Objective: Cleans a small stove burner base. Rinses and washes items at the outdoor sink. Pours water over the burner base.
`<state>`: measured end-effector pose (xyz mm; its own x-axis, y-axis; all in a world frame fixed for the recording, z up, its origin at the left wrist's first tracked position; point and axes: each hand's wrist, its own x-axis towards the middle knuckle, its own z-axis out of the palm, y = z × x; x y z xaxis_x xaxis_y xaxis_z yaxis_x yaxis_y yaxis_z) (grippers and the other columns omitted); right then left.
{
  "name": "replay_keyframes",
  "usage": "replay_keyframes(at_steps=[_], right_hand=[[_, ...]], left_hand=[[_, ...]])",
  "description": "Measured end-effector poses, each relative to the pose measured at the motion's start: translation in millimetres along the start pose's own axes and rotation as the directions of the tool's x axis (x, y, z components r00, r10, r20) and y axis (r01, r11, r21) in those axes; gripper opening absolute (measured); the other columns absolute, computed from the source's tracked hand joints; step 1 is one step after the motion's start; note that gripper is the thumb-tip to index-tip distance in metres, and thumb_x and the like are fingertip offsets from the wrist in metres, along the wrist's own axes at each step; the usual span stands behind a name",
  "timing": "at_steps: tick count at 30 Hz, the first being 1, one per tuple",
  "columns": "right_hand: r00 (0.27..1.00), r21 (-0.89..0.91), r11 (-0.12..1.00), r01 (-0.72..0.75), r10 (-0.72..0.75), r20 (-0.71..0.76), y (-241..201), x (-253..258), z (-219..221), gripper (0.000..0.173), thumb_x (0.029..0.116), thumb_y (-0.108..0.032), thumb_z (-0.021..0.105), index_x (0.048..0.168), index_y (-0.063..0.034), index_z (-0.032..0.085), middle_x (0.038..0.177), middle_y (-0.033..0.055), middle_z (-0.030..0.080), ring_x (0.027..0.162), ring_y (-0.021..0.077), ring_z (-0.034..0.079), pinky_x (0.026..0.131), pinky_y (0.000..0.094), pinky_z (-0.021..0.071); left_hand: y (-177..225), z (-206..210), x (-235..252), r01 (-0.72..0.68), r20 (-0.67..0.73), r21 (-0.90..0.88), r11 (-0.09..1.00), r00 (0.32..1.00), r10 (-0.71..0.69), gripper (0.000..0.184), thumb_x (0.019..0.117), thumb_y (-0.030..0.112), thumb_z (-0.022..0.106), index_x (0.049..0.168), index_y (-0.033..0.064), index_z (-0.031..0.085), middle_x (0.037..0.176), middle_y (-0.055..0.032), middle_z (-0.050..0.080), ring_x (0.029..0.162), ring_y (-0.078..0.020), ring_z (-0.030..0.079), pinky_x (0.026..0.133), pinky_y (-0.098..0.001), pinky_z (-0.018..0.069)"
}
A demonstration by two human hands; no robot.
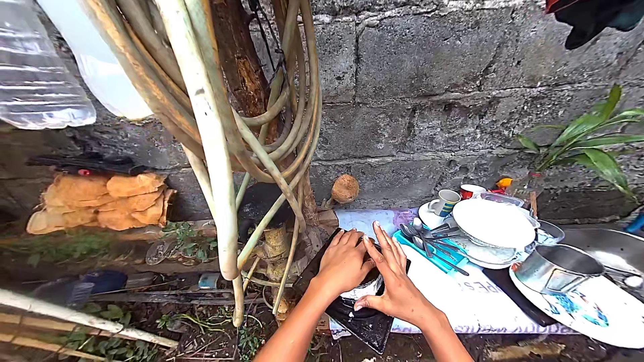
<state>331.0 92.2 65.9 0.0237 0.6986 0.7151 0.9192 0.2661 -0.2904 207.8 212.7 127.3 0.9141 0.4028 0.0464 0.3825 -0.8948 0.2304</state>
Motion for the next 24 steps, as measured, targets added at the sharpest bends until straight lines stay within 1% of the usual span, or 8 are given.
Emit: replay_keyframes(at_steps=[3,6,9,12,15,17,21,24], right_hand=[[0.999,0.014,1.000,-0.016,0.017,-0.049,-2.4,0.9,3.1,0.109,0.0770,-0.074,0.070,0.161,-0.0152,0.033,0.167,0.0210,0.024,0.155,0.0347,0.024,0.122,0.0657,0.0173],[0.999,0.043,0.998,-0.048,0.048,0.017,-4.8,1.9,1.6,0.118,0.0736,-0.078,0.070,0.163,-0.0138,0.028,0.170,0.0205,0.017,0.157,0.0346,0.019,0.122,0.0676,0.0132],[0.998,-0.008,0.999,-0.041,0.040,-0.041,-4.9,3.6,4.6,0.112,0.0738,-0.075,0.072,0.161,-0.0137,0.035,0.167,0.0217,0.024,0.155,0.0372,0.025,0.121,0.0684,0.0172],[1.000,-0.041,0.999,0.011,-0.011,-0.009,-7.3,3.5,3.8,0.112,0.0763,-0.081,0.065,0.162,-0.0188,0.030,0.168,0.0211,0.022,0.157,0.0338,0.020,0.123,0.0660,0.0138],[0.997,-0.070,0.997,0.016,-0.022,-0.080,-7.6,4.4,12.1,0.108,0.0774,-0.072,0.070,0.161,-0.0157,0.033,0.166,0.0238,0.026,0.155,0.0360,0.025,0.122,0.0661,0.0179],[0.997,-0.043,0.999,0.012,-0.015,-0.072,-8.2,3.3,12.8,0.109,0.0780,-0.075,0.068,0.162,-0.0157,0.030,0.167,0.0232,0.024,0.155,0.0353,0.024,0.122,0.0661,0.0171],[0.996,0.147,0.985,-0.089,0.091,-0.007,-1.1,1.5,-4.9,0.128,0.0684,-0.084,0.069,0.163,-0.0109,0.026,0.170,0.0187,0.015,0.158,0.0336,0.015,0.125,0.0652,0.0115],[0.991,0.080,0.988,-0.132,0.133,-0.011,11.9,5.1,-16.1,0.126,0.0672,-0.082,0.071,0.162,-0.0106,0.030,0.170,0.0196,0.018,0.157,0.0370,0.018,0.122,0.0680,0.0135]], left_hand=[[0.5,-0.4,-0.4,0.001,0.001,-0.003,1.000,1.000,-0.001,0.058,0.1071,0.049,0.039,0.153,0.0149,0.046,0.161,-0.0104,0.040,0.155,-0.0253,0.026,0.128,-0.0478,0.0084],[0.2,0.6,-0.8,-0.005,-0.007,-0.006,1.000,1.000,0.005,0.056,0.1069,0.046,0.040,0.152,0.0134,0.048,0.160,-0.0107,0.042,0.154,-0.0259,0.027,0.127,-0.0484,0.0095],[-0.4,0.0,0.2,-0.005,-0.002,-0.016,1.000,1.000,0.005,0.056,0.1070,0.046,0.040,0.152,0.0150,0.048,0.160,-0.0107,0.041,0.154,-0.0257,0.027,0.127,-0.0485,0.0089],[-2.4,2.5,0.8,-0.024,-0.015,-0.012,1.000,1.000,0.024,0.056,0.1069,0.044,0.038,0.153,0.0138,0.047,0.161,-0.0098,0.041,0.154,-0.0255,0.027,0.127,-0.0488,0.0091],[-2.2,2.2,0.3,-0.016,-0.014,0.002,1.000,1.000,0.016,0.055,0.1069,0.043,0.038,0.153,0.0140,0.047,0.160,-0.0091,0.041,0.154,-0.0247,0.027,0.127,-0.0484,0.0097],[-1.9,1.4,0.0,-0.019,-0.014,-0.005,1.000,1.000,0.019,0.055,0.1067,0.043,0.039,0.153,0.0137,0.047,0.160,-0.0098,0.041,0.154,-0.0250,0.027,0.127,-0.0485,0.0092],[-0.6,0.8,-0.2,-0.008,-0.021,-0.030,1.000,1.000,0.007,0.061,0.1061,0.056,0.039,0.151,0.0155,0.049,0.159,-0.0130,0.043,0.153,-0.0282,0.029,0.127,-0.0503,0.0111],[-0.7,1.2,0.9,0.001,-0.018,-0.029,1.000,1.000,-0.001,0.063,0.1052,0.060,0.038,0.150,0.0168,0.050,0.158,-0.0120,0.044,0.153,-0.0277,0.030,0.127,-0.0499,0.0119]])
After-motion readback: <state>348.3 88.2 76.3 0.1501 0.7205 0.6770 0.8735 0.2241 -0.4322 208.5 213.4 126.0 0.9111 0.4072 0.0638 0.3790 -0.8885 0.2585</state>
